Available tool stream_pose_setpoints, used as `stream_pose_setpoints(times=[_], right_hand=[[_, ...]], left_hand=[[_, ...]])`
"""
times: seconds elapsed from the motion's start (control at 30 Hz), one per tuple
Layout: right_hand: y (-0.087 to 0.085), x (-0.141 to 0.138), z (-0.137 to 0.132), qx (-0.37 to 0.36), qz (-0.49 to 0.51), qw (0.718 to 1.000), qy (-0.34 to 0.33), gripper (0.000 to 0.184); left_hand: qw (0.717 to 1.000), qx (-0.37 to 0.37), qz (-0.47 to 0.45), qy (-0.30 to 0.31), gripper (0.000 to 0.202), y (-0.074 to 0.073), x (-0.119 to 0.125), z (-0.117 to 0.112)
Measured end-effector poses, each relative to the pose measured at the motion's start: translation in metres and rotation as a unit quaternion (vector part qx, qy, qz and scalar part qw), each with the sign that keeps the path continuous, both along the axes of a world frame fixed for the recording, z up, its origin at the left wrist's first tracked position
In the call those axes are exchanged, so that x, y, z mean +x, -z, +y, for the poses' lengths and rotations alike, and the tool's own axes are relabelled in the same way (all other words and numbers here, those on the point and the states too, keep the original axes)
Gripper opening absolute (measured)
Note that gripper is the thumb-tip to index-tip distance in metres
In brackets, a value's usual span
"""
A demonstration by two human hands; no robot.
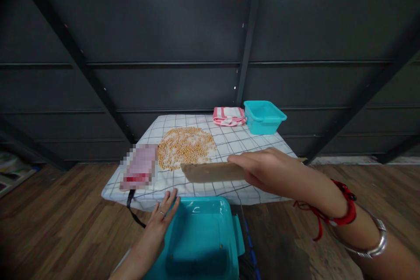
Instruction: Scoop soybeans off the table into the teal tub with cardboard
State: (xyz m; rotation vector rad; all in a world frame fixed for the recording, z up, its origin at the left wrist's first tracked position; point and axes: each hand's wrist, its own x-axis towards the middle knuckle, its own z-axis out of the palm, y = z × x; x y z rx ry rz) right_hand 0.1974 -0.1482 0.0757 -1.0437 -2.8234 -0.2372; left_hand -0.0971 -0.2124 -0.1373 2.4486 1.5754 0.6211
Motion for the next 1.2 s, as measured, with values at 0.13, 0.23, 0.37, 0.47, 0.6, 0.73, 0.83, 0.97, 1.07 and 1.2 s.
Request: stream_pose_setpoints(times=[0.13,0.23,0.37,0.47,0.6,0.73,0.83,0.97,1.07,1.2], right_hand=[[0.004,-0.003,0.019,0.104,-0.016,0.994,-0.035,0.031],[0.006,-0.011,0.026,0.112,-0.044,0.992,-0.031,0.031],[0.007,-0.018,0.028,0.108,-0.055,0.992,-0.034,0.03],[0.009,-0.017,0.028,0.102,-0.062,0.992,-0.034,0.031],[0.013,-0.013,0.028,0.093,-0.064,0.993,-0.034,0.032],[0.015,-0.011,0.028,0.092,-0.056,0.993,-0.043,0.032],[0.015,-0.012,0.028,0.1,-0.052,0.993,-0.04,0.032],[0.015,-0.013,0.03,0.107,-0.056,0.992,-0.037,0.03],[0.017,-0.013,0.031,0.101,-0.054,0.992,-0.043,0.03],[0.019,-0.011,0.028,0.096,-0.043,0.993,-0.052,0.031]], left_hand=[[1.0,-0.01,0.007,0.0,0.092,-0.005,-0.001,-0.001],[1.0,-0.011,0.007,0.0,0.092,-0.008,-0.001,-0.003],[1.0,-0.008,0.011,0.002,0.09,-0.009,0.0,-0.004],[1.0,-0.006,0.018,0.003,0.091,-0.009,0.0,-0.004],[0.999,-0.012,0.04,-0.009,0.093,-0.01,0.001,-0.004],[0.998,-0.02,0.058,-0.02,0.093,-0.011,0.002,-0.004],[0.998,-0.025,0.057,-0.019,0.093,-0.012,0.002,-0.004],[0.998,-0.028,0.052,-0.016,0.093,-0.013,0.002,-0.004],[0.998,-0.03,0.051,-0.015,0.092,-0.014,0.002,-0.004],[0.998,-0.035,0.051,-0.016,0.09,-0.013,0.002,-0.002]])
